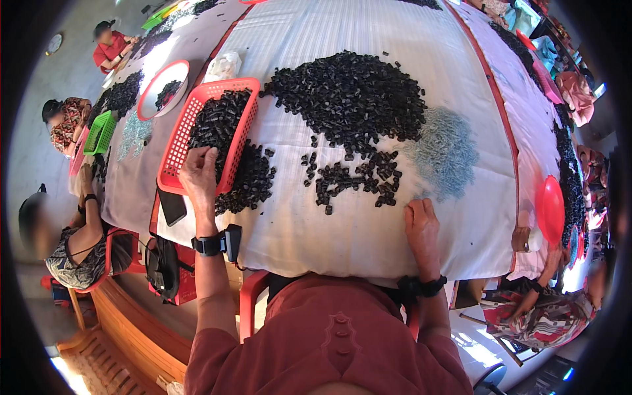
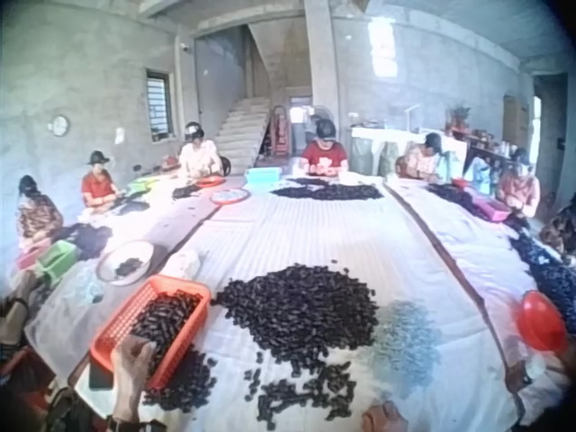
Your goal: Sorting and inspecting small black components by hand at a production table.
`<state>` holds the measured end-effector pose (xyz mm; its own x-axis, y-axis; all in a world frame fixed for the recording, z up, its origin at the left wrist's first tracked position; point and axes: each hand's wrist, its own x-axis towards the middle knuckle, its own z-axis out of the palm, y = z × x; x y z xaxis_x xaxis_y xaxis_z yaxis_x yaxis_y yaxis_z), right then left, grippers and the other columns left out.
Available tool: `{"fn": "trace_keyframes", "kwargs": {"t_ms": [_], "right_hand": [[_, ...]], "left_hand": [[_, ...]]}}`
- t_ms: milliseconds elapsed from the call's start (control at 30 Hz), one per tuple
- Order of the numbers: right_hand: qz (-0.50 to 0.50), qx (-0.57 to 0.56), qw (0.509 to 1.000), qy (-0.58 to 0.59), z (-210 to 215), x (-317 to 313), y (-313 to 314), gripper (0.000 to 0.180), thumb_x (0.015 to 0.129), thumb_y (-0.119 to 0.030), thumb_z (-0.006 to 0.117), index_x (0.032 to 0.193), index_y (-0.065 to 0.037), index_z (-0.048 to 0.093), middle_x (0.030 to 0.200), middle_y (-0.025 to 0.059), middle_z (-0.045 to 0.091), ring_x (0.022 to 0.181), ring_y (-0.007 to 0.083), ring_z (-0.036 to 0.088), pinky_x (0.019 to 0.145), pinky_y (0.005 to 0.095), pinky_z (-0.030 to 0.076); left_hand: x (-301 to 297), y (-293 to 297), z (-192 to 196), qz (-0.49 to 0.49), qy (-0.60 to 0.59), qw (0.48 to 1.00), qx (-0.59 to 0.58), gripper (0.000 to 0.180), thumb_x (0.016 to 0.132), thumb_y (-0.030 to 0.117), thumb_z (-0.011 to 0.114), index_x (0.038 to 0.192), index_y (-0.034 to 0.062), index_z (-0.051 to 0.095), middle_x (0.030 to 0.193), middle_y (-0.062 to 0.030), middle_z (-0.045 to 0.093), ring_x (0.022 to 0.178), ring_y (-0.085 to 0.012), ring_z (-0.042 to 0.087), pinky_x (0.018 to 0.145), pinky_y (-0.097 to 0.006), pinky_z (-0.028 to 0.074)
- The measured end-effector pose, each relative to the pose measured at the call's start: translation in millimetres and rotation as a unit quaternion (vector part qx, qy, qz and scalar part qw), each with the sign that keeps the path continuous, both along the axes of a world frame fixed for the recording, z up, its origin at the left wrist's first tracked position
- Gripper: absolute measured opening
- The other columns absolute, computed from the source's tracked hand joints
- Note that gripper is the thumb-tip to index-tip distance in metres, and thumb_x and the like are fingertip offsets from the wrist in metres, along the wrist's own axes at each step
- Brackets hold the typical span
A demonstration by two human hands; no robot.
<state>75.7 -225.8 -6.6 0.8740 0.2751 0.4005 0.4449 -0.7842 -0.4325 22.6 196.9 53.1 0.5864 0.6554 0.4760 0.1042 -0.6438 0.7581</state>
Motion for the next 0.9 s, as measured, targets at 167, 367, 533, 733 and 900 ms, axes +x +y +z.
{"fn": "trace_keyframes", "kwargs": {"t_ms": [167,367,533,733,900], "right_hand": [[-0.008,-0.038,0.999,-0.025,-15,3,1,0.010,0.078,-0.002,0.058,0.083,-0.004,0.050,0.079,0.0136,0.051,0.070,0.0334,0.055,0.060,0.0412,0.046],[-0.019,0.089,0.996,0.009,-10,-1,2,0.014,0.077,0.002,0.056,0.088,-0.003,0.049,0.081,0.0158,0.052,0.071,0.0352,0.054,0.060,0.0415,0.045],[-0.026,0.084,0.994,-0.068,-1,2,3,0.010,0.081,0.002,0.052,0.091,-0.001,0.051,0.083,0.0171,0.054,0.070,0.0363,0.053,0.061,0.0407,0.045],[-0.060,0.266,0.955,0.118,-7,-5,-9,0.005,0.087,-0.004,0.054,0.083,-0.002,0.051,0.073,0.0024,0.051,0.062,0.0101,0.046,0.057,0.0223,0.039],[-0.058,0.293,0.930,0.216,3,-17,3,0.012,0.084,-0.008,0.062,0.080,-0.003,0.052,0.064,-0.0009,0.046,0.059,0.0053,0.040,0.056,0.0208,0.037]], "left_hand": [[-1,-16,4,0.041,0.022,0.999,0.020,0.021,0.084,0.018,0.066,0.096,0.0009,0.063,0.061,-0.0052,0.058,0.054,-0.0097,0.050,0.053,-0.026,0.042],[-14,-44,-11,0.008,-0.077,0.997,0.020,0.011,0.087,0.011,0.060,0.091,0.0008,0.060,0.078,-0.0054,0.062,0.064,-0.0096,0.055,0.059,-0.024,0.046],[-26,-113,-25,-0.127,-0.006,0.992,0.001,0.006,0.081,0.001,0.060,0.087,0.0024,0.061,0.076,-0.0094,0.062,0.057,-0.0162,0.057,0.054,-0.027,0.046],[-28,-154,-48,-0.282,0.046,0.955,0.080,0.011,0.077,0.004,0.063,0.087,0.0032,0.057,0.077,-0.0110,0.059,0.065,-0.0250,0.060,0.055,-0.033,0.049],[-19,-177,-58,-0.283,0.159,0.929,0.176,0.017,0.075,0.011,0.066,0.087,0.0036,0.056,0.080,-0.0124,0.057,0.073,-0.0290,0.059,0.061,-0.037,0.050]]}}
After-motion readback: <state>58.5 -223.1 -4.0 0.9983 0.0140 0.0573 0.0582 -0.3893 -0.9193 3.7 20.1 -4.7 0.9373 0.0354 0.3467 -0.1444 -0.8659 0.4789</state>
